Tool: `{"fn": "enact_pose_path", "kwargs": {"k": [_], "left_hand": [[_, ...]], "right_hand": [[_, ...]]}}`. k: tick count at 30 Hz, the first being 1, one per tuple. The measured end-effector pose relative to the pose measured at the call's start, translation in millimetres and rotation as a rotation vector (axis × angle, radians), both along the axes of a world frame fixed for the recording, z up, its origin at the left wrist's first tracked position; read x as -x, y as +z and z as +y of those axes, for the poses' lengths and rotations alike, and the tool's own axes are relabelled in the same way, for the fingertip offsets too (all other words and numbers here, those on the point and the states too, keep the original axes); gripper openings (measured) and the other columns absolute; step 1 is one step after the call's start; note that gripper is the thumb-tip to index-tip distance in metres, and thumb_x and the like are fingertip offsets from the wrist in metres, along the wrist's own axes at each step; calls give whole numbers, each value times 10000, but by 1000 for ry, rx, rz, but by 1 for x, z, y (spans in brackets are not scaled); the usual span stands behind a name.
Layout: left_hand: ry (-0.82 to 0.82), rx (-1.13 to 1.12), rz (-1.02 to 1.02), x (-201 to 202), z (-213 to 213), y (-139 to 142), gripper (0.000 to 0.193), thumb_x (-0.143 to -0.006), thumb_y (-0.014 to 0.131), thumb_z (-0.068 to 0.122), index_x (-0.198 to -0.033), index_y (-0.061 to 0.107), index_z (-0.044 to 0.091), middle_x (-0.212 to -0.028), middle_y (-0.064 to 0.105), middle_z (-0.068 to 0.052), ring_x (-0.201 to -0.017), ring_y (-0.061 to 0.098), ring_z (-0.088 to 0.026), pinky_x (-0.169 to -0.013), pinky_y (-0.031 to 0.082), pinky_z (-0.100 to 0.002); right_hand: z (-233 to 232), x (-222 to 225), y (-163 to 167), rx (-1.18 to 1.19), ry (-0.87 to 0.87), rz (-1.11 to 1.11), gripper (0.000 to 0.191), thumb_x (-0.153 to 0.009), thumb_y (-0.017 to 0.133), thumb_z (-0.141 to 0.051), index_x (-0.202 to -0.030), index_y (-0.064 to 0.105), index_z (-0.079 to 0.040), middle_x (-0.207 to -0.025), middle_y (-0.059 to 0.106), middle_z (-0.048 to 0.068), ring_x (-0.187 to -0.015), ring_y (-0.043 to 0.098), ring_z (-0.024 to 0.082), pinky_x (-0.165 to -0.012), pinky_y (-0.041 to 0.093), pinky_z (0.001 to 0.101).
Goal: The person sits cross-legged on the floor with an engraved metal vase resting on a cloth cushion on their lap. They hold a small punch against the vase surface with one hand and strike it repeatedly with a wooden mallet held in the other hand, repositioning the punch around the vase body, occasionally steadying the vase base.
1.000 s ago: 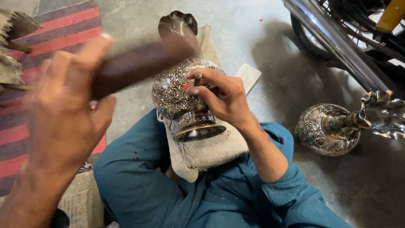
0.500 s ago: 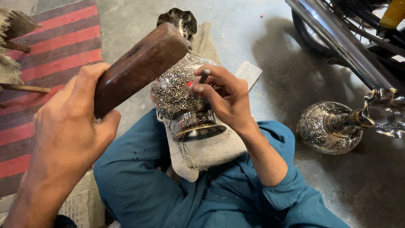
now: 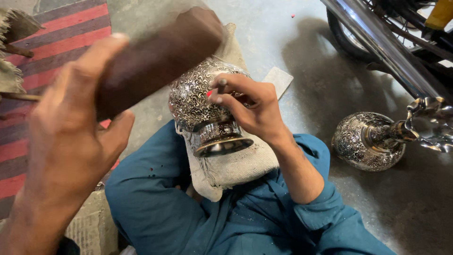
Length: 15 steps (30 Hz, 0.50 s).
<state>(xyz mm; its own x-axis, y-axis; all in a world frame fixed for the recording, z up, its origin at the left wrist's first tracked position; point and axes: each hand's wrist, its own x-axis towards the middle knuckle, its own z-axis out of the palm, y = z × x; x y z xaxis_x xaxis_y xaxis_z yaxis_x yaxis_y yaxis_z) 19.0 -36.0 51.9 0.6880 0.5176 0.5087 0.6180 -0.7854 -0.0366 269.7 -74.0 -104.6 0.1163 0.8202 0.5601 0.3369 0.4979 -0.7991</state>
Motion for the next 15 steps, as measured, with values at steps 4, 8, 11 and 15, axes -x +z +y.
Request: {"fn": "enact_pose_path", "kwargs": {"k": [4,8,11,15], "left_hand": [[203,-185,225,13,1,-23,724,-778,790,43,-1456,595,203,-901,610,-115,-839,646,-337,-769,508,-478],[196,206,-126,50,-1,-72,721,-758,746,45,-1446,531,73,-1036,664,-204,-924,666,-421,-794,521,-505],[261,556,-395,70,-29,-148,502,-849,704,94,-1323,546,42,-1036,685,-185,-933,708,-306,-827,549,-426],[425,1155,-480,81,-78,-247,458,-731,735,92,-1161,589,33,-936,706,-144,-813,730,-229,-776,589,-379]], "right_hand": [[14,-10,-8,-153,228,120,282,-1065,676,-53,-1338,610,-29,-1053,753,91,-1001,772,163,-855,664,287],[17,-28,-22,-126,59,602,163,-1081,607,-96,-1242,589,-78,-952,757,82,-957,780,202,-761,635,314],[1,-41,-40,-118,53,922,176,-1060,623,-112,-1226,568,-93,-947,691,78,-948,721,202,-818,565,318],[-30,-40,-72,-69,22,887,151,-1038,629,-117,-1160,564,-55,-913,595,38,-829,608,155,-807,565,340]]}}
